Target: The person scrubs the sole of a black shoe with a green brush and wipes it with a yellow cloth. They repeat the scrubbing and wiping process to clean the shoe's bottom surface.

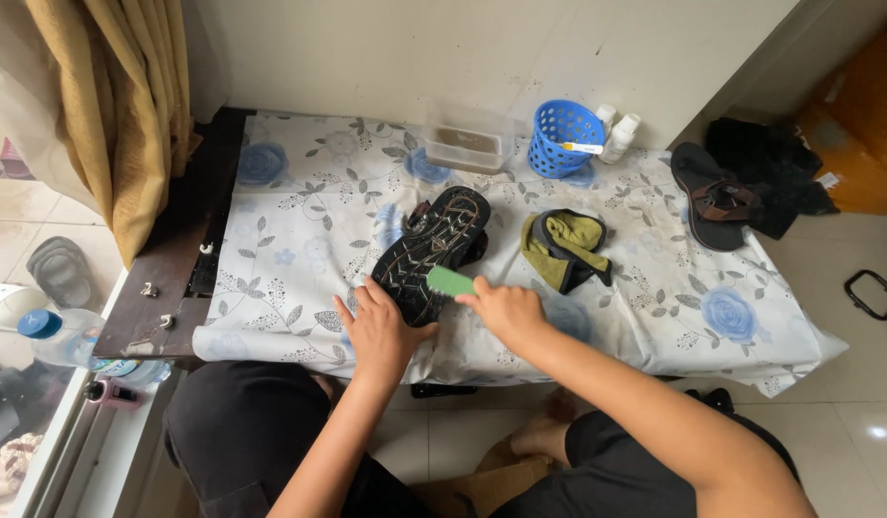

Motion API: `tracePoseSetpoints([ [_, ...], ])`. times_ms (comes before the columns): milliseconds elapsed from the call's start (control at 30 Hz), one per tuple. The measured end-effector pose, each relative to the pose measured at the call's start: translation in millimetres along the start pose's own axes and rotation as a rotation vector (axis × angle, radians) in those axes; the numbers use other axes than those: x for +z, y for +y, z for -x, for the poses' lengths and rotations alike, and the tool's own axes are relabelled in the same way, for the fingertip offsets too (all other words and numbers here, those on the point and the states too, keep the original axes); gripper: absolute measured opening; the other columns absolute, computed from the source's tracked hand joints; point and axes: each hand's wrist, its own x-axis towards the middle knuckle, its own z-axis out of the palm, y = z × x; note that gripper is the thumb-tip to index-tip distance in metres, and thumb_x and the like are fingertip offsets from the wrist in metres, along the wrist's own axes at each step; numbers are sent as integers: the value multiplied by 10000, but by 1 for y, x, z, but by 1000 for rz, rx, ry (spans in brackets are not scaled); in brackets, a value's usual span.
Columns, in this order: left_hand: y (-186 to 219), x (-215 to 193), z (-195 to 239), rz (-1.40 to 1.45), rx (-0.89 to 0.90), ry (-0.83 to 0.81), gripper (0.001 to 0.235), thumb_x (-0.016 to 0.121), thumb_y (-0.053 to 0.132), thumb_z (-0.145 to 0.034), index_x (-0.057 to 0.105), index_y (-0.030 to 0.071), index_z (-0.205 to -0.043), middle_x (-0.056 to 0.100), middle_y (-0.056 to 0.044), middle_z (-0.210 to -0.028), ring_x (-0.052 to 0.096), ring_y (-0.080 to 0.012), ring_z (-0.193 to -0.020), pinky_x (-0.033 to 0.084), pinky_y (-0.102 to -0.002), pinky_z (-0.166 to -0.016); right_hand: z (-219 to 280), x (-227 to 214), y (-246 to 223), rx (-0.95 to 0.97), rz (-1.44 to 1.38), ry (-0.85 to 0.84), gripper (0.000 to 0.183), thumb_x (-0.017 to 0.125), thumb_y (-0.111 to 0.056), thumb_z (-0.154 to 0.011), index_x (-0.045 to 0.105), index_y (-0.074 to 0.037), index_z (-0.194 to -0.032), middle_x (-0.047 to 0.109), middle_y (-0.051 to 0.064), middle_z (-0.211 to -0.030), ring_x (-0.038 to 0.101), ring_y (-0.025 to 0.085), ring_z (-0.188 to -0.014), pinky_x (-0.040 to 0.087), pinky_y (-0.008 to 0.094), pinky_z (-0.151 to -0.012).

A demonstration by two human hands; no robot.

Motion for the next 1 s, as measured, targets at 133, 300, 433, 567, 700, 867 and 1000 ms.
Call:
tracePoseSetpoints([
  [133,0,7,-8,-99,53,86,1198,752,679,-233,452,-50,-1135,510,-95,-932,624,-237,-743,218,-535,-1044,-45,32,30,39,114,130,411,422,-542,-850,484,-141,-789,560,93,-471,629,290,-480,503,393,-462],
  [300,-1,4,-14,-100,97,-8,1302,731,746,-192,440,-56,-1175,505,-115,-976,564,-272,-891,247,-607,-982,-23,39,5,3,-66,-29,446,356,-543,-881,499,-121,-873,566,119,-474,629,319,-479,501,426,-441],
  [433,-12,14,-8,27,43,-88,1353,766,717,-234,343,-36,-1276,459,-108,-1081,504,-271,-1006,250,-607,-985,-3,27,-11,-228,-98,-96,434,347,-562,-869,491,-154,-835,584,111,-489,640,299,-475,510,411,-449],
  [567,-20,28,-11,10,136,36,1323,552,904,-418,297,-43,-1306,466,-132,-1160,459,-295,-1110,255,-572,-990,-57,25,26,-151,53,-121,506,295,-594,-884,448,-113,-877,412,-68,-459,401,92,-298,333,248,-250],
  [700,-16,25,-10,41,179,119,1250,493,890,-484,337,-69,-1270,490,-148,-1109,489,-303,-1055,280,-545,-978,-86,36,58,73,-120,-276,482,282,-477,-940,509,-52,-929,366,-97,-438,304,71,-293,225,211,-246],
  [867,-21,30,-12,105,173,122,1282,482,907,-415,349,-47,-1261,489,-120,-1096,485,-278,-1045,229,-533,-1017,-19,29,-6,-218,-174,-193,418,393,-555,-888,421,-150,-788,461,-41,-493,428,115,-320,344,260,-256],
  [1000,-19,27,-13,119,179,147,1205,526,866,-470,368,-40,-1249,511,-131,-1092,501,-277,-1040,251,-524,-1009,-56,15,7,-251,-166,-403,422,315,-495,-933,432,-96,-861,460,-83,-557,390,63,-313,342,205,-238],
])
